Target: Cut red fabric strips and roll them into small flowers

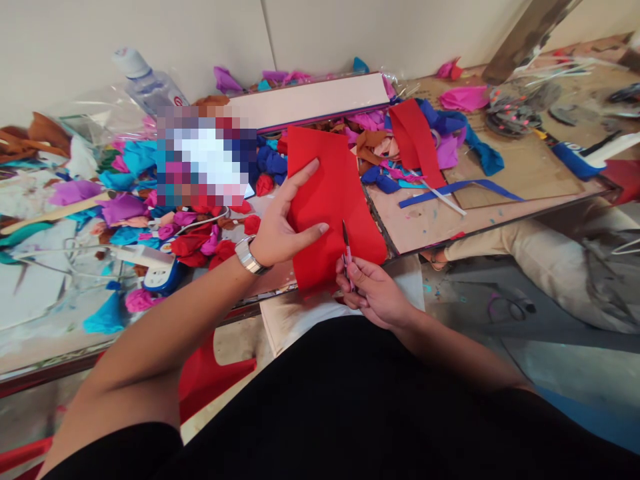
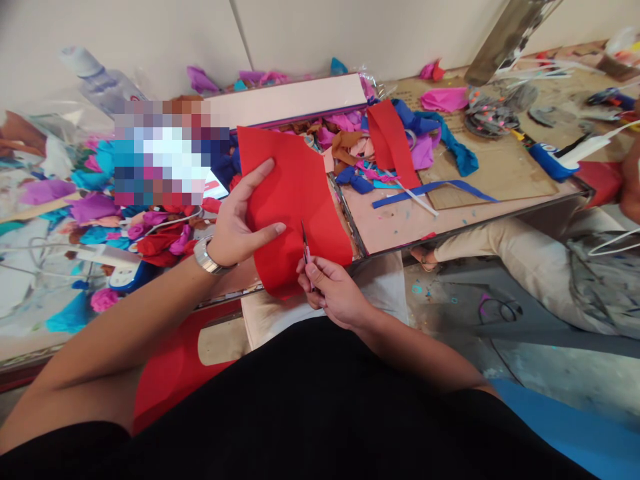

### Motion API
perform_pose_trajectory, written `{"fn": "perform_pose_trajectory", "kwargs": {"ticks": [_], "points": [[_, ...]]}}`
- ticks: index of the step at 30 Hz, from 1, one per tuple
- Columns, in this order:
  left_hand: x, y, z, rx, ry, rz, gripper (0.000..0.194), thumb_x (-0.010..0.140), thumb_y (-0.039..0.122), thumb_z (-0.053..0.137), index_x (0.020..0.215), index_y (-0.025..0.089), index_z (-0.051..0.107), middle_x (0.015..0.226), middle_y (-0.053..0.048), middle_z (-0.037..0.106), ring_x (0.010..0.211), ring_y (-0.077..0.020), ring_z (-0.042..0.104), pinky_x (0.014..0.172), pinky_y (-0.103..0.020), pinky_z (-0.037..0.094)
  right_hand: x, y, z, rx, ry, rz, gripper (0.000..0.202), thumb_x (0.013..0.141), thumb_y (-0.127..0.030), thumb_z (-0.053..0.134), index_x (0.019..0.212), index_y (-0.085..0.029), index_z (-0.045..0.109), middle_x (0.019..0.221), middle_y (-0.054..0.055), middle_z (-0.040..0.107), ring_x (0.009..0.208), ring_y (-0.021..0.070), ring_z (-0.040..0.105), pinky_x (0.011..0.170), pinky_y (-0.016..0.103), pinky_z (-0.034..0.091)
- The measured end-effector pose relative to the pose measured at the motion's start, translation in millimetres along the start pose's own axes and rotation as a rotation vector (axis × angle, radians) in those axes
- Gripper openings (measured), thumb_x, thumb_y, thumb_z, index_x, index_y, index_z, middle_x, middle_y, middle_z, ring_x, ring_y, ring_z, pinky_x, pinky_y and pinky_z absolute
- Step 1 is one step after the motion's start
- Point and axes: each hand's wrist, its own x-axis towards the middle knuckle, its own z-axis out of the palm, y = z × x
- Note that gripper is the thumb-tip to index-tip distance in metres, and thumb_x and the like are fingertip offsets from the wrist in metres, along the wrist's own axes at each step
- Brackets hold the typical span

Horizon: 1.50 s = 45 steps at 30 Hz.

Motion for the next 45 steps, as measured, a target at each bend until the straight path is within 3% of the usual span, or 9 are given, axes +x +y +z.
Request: {"fn": "perform_pose_trajectory", "kwargs": {"ticks": [23, 31, 45], "points": [[-1.3, 4.0, 2.6, -0.001, 0.022, -0.024, 0.100, 0.089, 0.064, 0.083, 0.172, 0.035, 0.035, 0.179, -0.008, 0.038, 0.167, -0.0427, 0.034, 0.141, -0.066, 0.025, -1.0, -6.6, 2.3, -0.007, -0.011, -0.032, 0.042, 0.094, -0.057, 0.080, 0.105, -0.021, 0.062, 0.075, -0.008, 0.053, 0.045, 0.0014, 0.028, 0.049, 0.023, 0.016], [-0.9, 4.9, 4.1, -0.005, 0.024, -0.015, 0.101, 0.088, 0.068, 0.081, 0.172, 0.035, 0.034, 0.179, -0.008, 0.038, 0.168, -0.0444, 0.031, 0.140, -0.068, 0.025, 4.6, -11.8, 2.5, -0.002, 0.000, -0.056, 0.042, 0.093, -0.056, 0.082, 0.105, -0.020, 0.062, 0.074, -0.009, 0.053, 0.043, 0.0006, 0.029, 0.049, 0.023, 0.016], [-0.4, 10.2, 9.3, 0.064, 0.112, -0.037, 0.097, 0.083, 0.069, 0.086, 0.164, 0.033, 0.046, 0.173, -0.010, 0.048, 0.162, -0.0423, 0.044, 0.136, -0.063, 0.038, 4.8, -9.2, 3.3, 0.034, 0.006, -0.051, 0.044, 0.091, -0.056, 0.086, 0.103, -0.020, 0.063, 0.073, -0.009, 0.054, 0.043, 0.0000, 0.029, 0.048, 0.021, 0.017]]}}
